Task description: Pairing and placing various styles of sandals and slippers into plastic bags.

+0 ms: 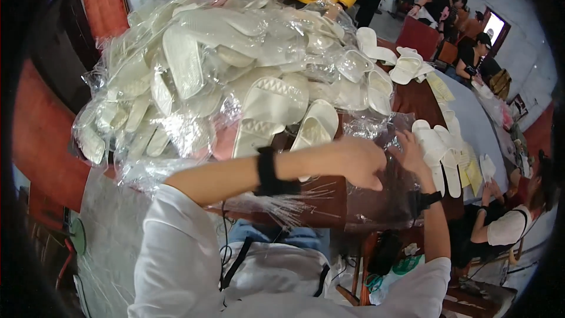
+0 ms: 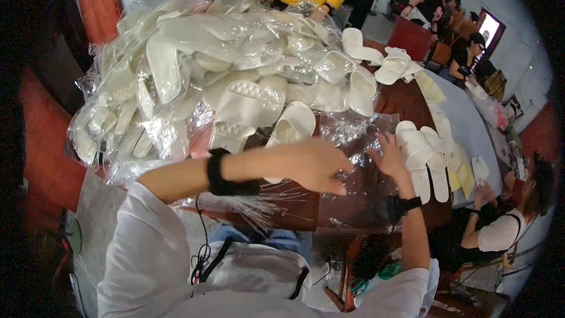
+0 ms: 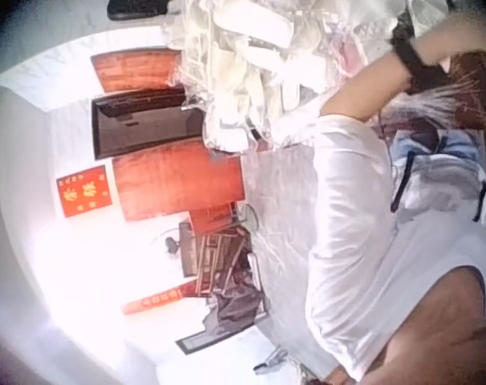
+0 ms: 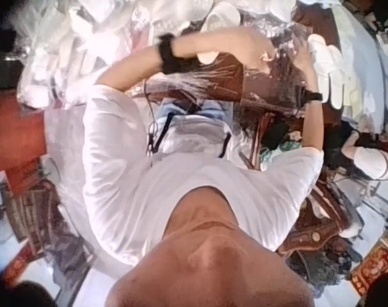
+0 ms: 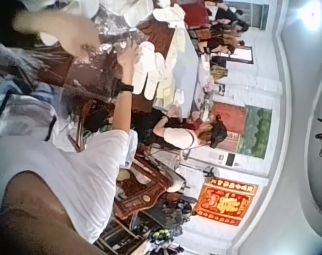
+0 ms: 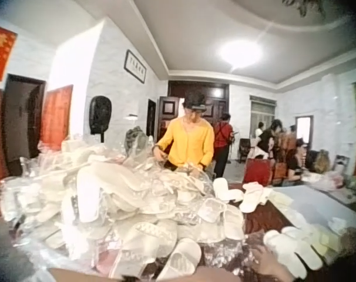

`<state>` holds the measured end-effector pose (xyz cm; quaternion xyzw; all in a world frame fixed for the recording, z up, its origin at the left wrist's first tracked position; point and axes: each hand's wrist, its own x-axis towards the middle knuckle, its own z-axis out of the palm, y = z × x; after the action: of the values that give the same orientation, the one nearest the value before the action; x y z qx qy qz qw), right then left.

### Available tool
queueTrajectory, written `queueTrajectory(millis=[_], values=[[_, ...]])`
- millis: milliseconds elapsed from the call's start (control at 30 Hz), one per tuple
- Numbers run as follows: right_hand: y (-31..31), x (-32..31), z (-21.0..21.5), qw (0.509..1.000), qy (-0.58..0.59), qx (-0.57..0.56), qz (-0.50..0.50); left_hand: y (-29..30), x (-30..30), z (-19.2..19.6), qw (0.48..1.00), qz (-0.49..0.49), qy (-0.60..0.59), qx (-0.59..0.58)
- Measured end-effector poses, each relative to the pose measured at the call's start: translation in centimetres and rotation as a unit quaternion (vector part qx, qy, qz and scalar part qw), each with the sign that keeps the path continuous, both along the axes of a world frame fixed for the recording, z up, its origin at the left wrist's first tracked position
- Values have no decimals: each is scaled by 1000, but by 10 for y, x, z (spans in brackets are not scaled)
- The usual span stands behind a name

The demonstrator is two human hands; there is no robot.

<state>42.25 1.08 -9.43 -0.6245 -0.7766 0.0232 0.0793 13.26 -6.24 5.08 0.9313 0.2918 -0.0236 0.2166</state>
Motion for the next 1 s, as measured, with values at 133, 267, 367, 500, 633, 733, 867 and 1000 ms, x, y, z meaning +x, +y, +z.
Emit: queueTrajectory(millis=[133,267,367,500,633,733,867,1000], values=[[-26,-30,63,987,135,-16,81,11,-87,26,988,79,-40,123],[-41,-85,76,970,197,-25,143,51,-156,-1,957,175,82,219],[-38,-132,71,978,149,-44,138,62,-171,-28,929,241,162,231],[-23,-185,54,991,40,-41,122,58,-166,-31,919,284,172,215],[-10,-206,30,994,23,21,106,57,-169,-37,920,294,149,213],[-7,-202,29,996,44,44,68,48,-165,-26,917,287,147,234],[-43,-194,58,988,60,119,79,11,-165,-2,933,280,89,207],[-98,-182,84,984,72,140,88,-25,-170,-20,952,231,-22,200]])
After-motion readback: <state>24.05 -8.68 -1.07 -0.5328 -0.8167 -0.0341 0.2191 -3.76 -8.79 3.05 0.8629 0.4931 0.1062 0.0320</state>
